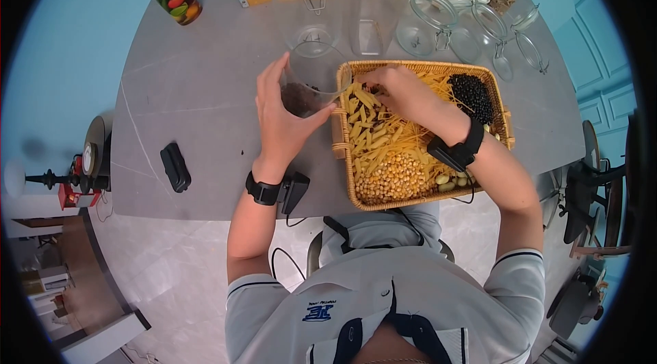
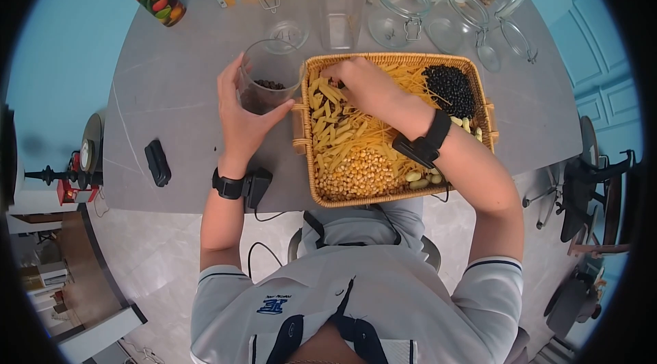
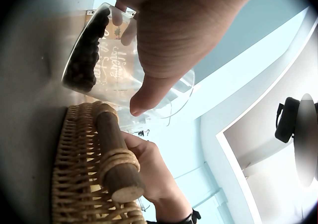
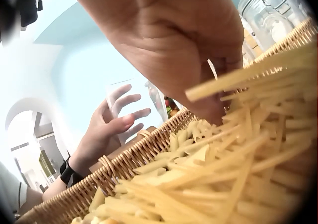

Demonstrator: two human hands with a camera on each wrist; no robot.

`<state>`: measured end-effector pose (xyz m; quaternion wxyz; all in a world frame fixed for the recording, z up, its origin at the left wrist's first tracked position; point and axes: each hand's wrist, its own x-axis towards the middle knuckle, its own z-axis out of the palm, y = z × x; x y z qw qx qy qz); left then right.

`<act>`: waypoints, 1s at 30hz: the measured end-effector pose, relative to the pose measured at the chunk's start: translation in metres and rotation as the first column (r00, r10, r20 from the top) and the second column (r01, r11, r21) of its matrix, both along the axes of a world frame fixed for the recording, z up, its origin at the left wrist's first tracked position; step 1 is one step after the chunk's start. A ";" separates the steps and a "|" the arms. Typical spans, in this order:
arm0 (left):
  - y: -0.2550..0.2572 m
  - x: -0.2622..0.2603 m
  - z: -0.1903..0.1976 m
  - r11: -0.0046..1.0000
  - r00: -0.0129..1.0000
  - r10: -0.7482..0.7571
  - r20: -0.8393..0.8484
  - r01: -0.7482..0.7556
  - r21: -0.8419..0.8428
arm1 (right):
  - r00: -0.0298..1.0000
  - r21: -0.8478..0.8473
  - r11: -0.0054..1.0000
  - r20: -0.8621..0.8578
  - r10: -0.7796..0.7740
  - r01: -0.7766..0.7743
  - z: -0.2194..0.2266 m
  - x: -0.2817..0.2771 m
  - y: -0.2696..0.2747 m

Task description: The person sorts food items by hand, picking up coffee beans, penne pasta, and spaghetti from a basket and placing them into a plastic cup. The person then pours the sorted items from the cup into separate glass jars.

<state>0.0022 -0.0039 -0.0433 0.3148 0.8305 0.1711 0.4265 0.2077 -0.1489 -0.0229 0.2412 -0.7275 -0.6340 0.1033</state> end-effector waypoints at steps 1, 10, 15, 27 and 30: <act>0.000 -0.001 0.001 1.000 1.000 0.000 -0.013 0.000 0.004 | 1.000 0.009 1.000 -0.025 0.007 -0.007 0.005 -0.001 0.000; 0.000 0.001 0.001 1.000 1.000 0.000 0.019 0.000 -0.003 | 0.999 -0.030 0.999 0.012 0.029 -0.029 0.000 -0.016 0.005; -0.001 0.000 0.002 1.000 1.000 0.004 0.011 -0.004 -0.011 | 0.997 -0.039 0.999 0.081 0.003 0.001 -0.004 -0.018 0.003; -0.001 0.001 0.000 1.000 1.000 0.001 0.013 -0.001 -0.009 | 1.000 -0.203 0.979 -0.025 -0.002 -0.003 -0.002 -0.016 0.010; -0.001 0.001 0.001 1.000 1.000 0.001 0.012 -0.001 -0.008 | 0.999 -0.178 0.984 -0.033 0.021 -0.026 -0.003 -0.016 0.009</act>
